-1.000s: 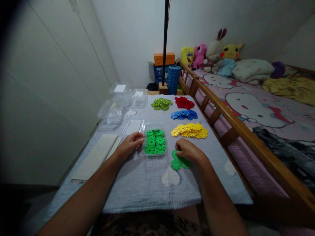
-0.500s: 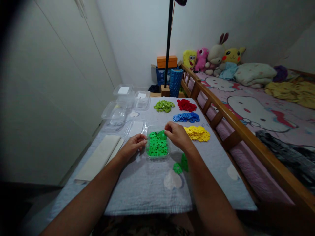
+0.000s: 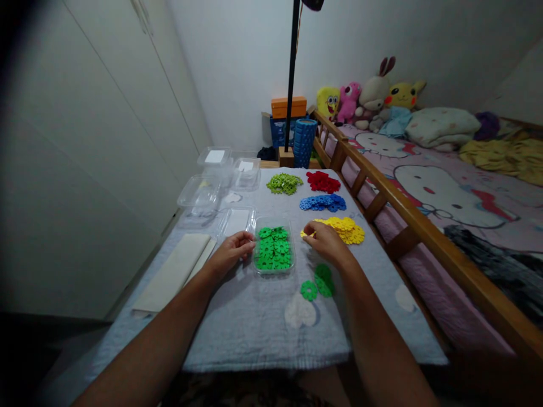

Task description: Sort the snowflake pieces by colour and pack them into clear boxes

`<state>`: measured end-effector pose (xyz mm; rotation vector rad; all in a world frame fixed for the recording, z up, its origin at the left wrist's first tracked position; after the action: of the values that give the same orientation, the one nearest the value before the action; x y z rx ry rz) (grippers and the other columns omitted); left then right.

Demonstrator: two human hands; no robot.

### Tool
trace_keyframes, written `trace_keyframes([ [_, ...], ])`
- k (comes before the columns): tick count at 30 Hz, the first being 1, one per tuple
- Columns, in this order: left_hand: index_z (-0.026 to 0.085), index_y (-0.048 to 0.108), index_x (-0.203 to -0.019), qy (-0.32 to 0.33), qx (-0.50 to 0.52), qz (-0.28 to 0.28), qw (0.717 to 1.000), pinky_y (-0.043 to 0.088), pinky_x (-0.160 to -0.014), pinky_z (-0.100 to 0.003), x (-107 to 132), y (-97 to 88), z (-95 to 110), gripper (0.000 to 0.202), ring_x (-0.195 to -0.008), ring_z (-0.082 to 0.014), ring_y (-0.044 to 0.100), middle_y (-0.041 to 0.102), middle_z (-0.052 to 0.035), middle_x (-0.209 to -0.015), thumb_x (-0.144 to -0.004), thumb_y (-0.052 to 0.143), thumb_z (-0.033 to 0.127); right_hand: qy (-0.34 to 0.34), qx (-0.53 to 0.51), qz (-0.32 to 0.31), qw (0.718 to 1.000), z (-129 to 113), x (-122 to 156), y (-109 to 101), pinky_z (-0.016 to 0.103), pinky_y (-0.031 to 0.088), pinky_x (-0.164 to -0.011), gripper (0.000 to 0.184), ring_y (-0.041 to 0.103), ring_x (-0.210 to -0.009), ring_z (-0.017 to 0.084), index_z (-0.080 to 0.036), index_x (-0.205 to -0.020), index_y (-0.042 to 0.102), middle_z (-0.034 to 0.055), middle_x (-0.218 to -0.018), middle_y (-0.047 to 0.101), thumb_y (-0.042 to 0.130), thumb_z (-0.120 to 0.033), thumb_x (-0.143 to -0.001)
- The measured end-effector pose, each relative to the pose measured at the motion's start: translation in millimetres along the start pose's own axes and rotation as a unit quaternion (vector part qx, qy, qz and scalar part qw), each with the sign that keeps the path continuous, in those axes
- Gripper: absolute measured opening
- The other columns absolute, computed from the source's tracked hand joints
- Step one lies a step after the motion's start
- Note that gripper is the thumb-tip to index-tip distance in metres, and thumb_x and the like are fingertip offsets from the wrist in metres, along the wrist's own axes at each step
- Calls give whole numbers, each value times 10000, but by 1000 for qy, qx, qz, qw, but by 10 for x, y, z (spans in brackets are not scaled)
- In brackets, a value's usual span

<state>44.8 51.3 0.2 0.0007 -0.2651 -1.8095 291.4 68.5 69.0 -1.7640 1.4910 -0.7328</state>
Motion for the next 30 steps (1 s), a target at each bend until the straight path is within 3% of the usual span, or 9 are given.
trace_keyframes([
  [4, 177, 613, -879, 1, -4, -2, 1000, 316, -493, -196, 0, 5, 11, 325, -521, -66, 437, 508, 57, -609, -696, 796, 374, 29, 43, -76, 996, 341, 195, 74, 272, 365, -610, 31, 558, -686, 165, -191, -748, 637, 24, -747, 646, 625, -212, -729],
  [8, 177, 615, -873, 5, -8, 1, 1000, 323, -497, -194, -3, -4, 18, 325, -530, -66, 440, 507, 56, -615, -692, 796, 377, 35, 42, -130, 990, 527, 389, 185, 278, 364, -601, 89, 536, -680, 165, -204, -721, 623, 13, -729, 626, 680, -186, -655],
  [14, 177, 619, -876, 6, -19, 8, 1000, 335, -505, -200, 1, -14, 27, 345, -537, -73, 449, 512, 50, -624, -684, 800, 400, 51, -18, -145, 988, 544, 489, 270, 263, 346, -568, 130, 514, -646, 148, -204, -739, 634, -11, -697, 591, 659, -137, -630],
  [23, 183, 620, -897, 8, -24, 3, 1000, 353, -516, -199, -5, -19, 3, 319, -561, -81, 477, 537, 41, -652, -709, 776, 389, 43, -122, -184, 974, 466, 455, 366, 256, 310, -536, 56, 467, -578, 123, -181, -701, 627, -26, -622, 550, 648, -227, -677],
  [30, 179, 616, -877, 11, -24, 2, 1000, 342, -508, -203, 0, -8, 34, 344, -541, -76, 466, 541, 44, -637, -684, 795, 400, 29, -222, -137, 965, 380, 381, 383, 245, 311, -548, 162, 446, -593, 107, -179, -708, 585, -38, -643, 523, 686, -305, -704],
])
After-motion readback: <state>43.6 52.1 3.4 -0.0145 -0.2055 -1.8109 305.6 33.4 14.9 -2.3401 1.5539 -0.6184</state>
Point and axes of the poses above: each hand's wrist, its own x-axis away from the middle knuckle, its own y-axis out of the palm, z = x × y, the point moved 9 cm from there along -x, towards the middle knuckle
